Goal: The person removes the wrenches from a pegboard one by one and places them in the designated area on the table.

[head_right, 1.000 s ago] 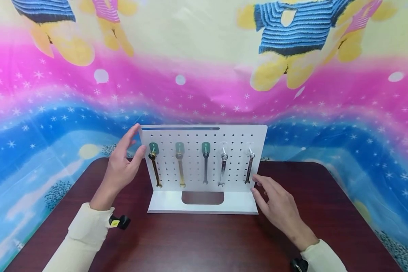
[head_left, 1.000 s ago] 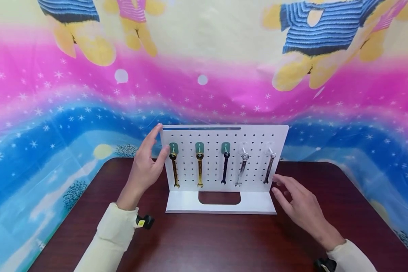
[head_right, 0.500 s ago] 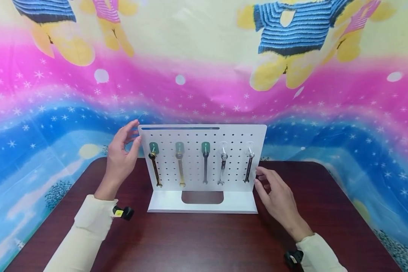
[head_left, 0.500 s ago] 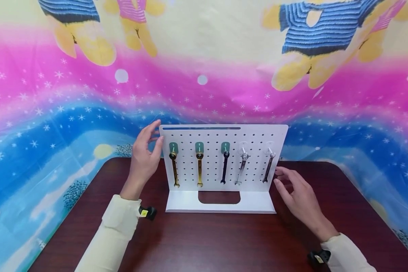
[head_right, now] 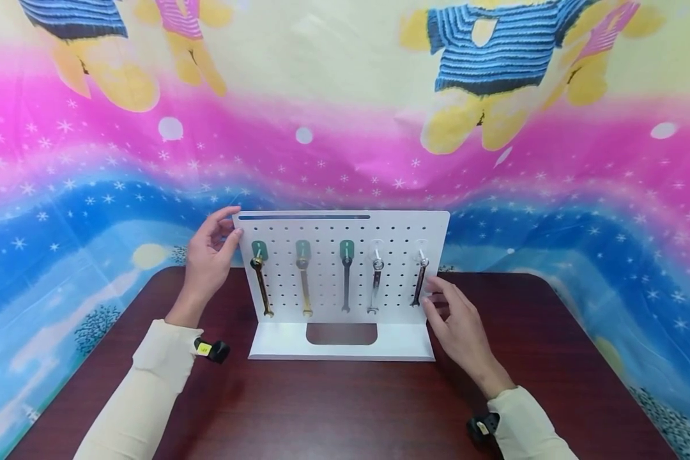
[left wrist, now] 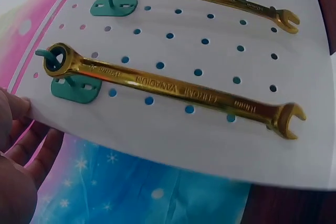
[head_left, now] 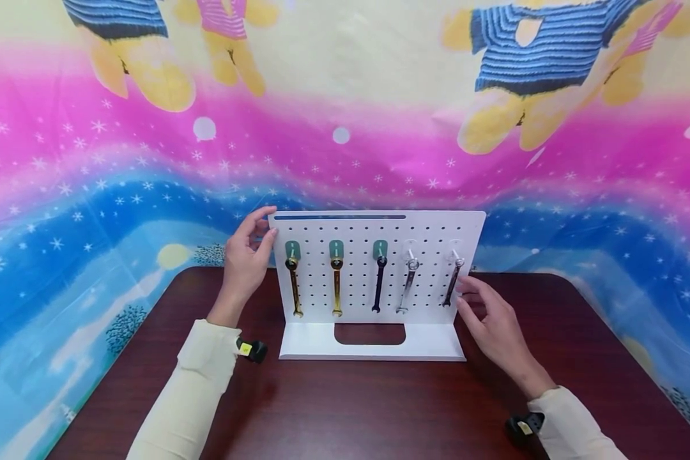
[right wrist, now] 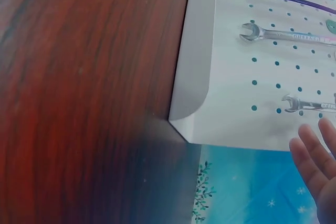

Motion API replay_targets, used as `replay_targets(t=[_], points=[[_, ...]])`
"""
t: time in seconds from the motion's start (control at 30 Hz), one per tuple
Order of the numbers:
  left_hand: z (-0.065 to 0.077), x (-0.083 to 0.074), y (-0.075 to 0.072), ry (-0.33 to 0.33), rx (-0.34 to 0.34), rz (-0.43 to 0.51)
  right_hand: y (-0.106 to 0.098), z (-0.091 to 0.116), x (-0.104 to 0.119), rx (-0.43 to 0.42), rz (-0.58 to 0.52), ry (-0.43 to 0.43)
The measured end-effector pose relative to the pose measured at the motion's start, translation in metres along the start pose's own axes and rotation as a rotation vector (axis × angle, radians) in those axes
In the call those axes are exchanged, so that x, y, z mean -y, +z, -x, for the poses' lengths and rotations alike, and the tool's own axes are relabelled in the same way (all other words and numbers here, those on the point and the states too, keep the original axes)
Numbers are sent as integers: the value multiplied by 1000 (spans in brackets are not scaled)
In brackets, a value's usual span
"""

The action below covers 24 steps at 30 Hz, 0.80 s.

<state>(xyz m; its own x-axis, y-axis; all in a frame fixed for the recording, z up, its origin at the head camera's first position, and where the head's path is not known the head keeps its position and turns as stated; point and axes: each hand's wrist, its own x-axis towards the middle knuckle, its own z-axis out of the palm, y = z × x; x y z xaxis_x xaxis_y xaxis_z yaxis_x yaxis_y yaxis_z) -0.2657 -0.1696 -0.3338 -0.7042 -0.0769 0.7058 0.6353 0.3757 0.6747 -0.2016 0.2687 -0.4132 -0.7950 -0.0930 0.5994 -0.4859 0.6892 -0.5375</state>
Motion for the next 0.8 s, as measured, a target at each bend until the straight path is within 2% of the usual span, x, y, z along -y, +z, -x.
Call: replay_targets(t=[0.2,0.4,0.67,0.8], points=[[1,0,3,-31,-8,42,6,-3,1,10,-71,29],[0,2,3,-43,0,30,10,-7,3,22,-110,81],[-2,4,2,-48,11,27,8,-15,12,81,-314,178],[-2,3,3,-54,10,37,9,-13,8,103,-414,207]])
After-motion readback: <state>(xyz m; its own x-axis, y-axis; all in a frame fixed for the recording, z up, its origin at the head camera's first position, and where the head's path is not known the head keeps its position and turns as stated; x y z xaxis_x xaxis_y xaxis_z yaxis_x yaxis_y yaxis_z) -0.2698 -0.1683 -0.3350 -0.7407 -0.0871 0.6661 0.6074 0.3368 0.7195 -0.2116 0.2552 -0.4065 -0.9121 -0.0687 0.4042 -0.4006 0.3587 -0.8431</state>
